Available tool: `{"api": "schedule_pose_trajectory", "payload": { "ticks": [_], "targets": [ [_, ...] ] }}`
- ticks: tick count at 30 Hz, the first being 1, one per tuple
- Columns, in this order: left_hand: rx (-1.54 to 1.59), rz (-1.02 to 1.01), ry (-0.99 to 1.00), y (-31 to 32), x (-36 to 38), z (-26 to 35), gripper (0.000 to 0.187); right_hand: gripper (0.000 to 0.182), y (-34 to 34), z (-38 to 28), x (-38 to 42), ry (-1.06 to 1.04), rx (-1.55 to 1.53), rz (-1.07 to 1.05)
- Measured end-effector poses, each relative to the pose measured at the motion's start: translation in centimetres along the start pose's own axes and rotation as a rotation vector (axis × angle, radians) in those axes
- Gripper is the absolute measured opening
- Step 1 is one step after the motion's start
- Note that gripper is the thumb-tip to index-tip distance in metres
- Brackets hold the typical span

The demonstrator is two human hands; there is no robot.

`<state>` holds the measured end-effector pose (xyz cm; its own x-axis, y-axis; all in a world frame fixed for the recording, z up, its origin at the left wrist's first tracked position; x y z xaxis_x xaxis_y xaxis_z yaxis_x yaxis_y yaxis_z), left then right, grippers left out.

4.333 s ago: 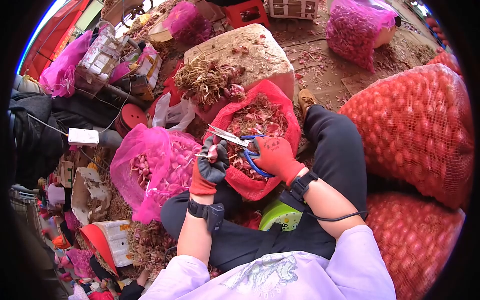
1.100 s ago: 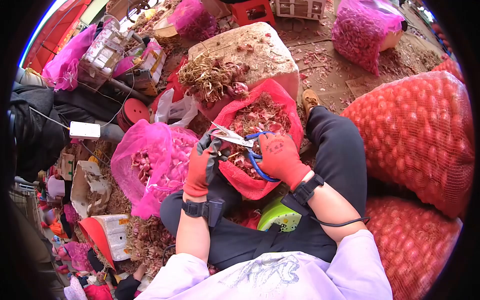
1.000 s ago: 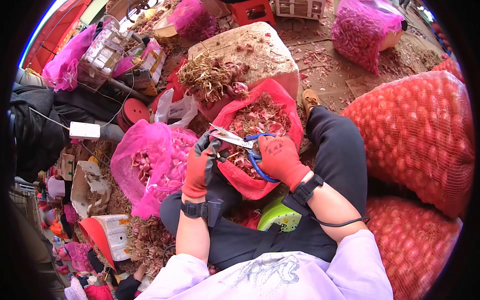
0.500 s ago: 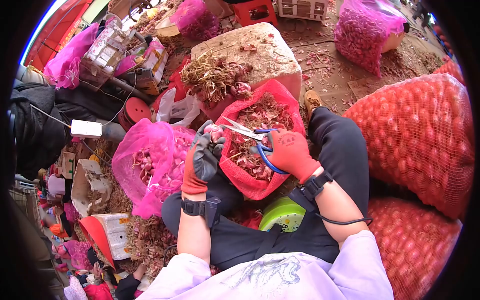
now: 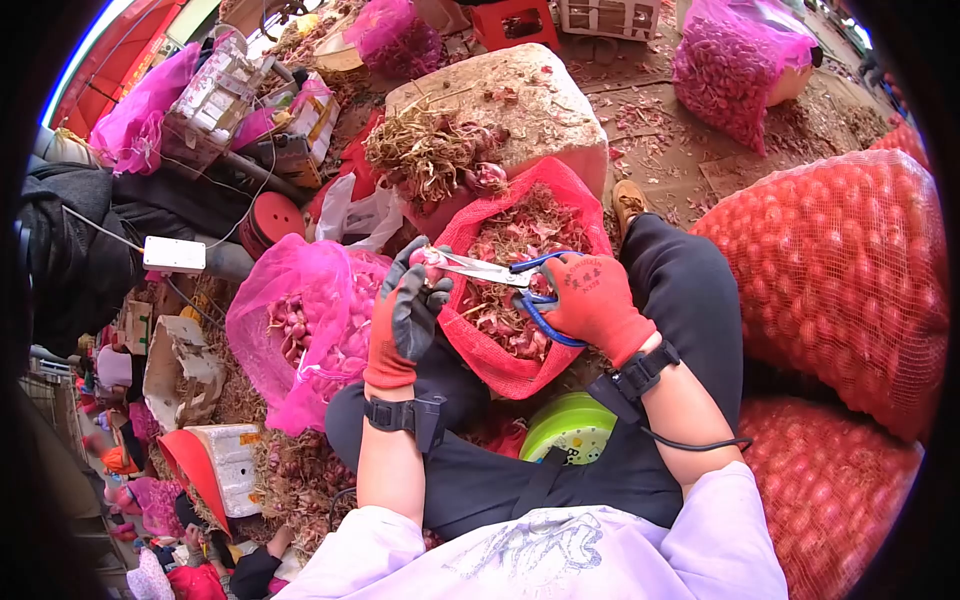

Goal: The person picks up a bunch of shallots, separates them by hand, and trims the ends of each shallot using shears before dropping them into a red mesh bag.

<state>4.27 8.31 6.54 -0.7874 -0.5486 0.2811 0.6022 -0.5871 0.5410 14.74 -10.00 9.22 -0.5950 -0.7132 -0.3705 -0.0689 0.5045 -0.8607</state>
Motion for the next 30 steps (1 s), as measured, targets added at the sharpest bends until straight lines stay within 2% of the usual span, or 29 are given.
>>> {"api": "schedule_pose_trajectory", "payload": {
  "ticks": [3, 10, 13, 16, 17, 20, 23, 30],
  "targets": [
    [-0.076, -0.036, -0.049, 0.6, 0.4, -0.2, 0.038, 0.040, 0.3, 0.1, 0.0, 0.019, 0.024, -0.034],
    [-0.045, -0.086, -0.013, 0.2, 0.2, -0.5, 0.039, 0.033, 2.7, 0.5, 0.9, 0.022, 0.102, -0.113],
    [-0.067, -0.082, -0.001, 0.3, 0.4, -0.5, 0.040, 0.035, 2.6, -0.2, 0.8, 0.081, -0.014, -0.159],
    [-0.065, -0.069, -0.010, 0.4, 0.4, -0.6, 0.040, 0.051, 4.7, 0.2, 1.7, 0.290, -0.350, -0.377],
    [-0.046, -0.065, -0.008, 0.6, 0.3, -0.7, 0.040, 0.058, 4.8, 0.4, 1.9, 0.363, -0.356, -0.420],
    [-0.003, -0.026, -0.006, 0.0, 0.1, -0.9, 0.040, 0.058, 2.8, 0.1, 1.2, 0.179, -0.187, -0.086],
    [-0.044, 0.023, 0.034, -0.4, 0.0, -0.5, 0.040, 0.056, 1.1, -0.2, 0.5, 0.052, -0.024, 0.002],
    [-0.072, 0.004, 0.024, -0.2, 0.1, -0.6, 0.041, 0.046, 0.4, 0.0, 0.2, 0.004, 0.115, 0.019]
  ]
}}
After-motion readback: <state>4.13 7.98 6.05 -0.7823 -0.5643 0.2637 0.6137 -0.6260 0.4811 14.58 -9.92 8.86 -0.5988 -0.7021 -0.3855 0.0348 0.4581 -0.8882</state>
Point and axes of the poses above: each hand's wrist, its own x-axis away from the middle knuckle, its own y-axis out of the palm, z = x × y, the point moved 7 cm from there along -x, towards the middle knuckle, and after that the axes turned 9 degrees about z, right-handed, at the moved point
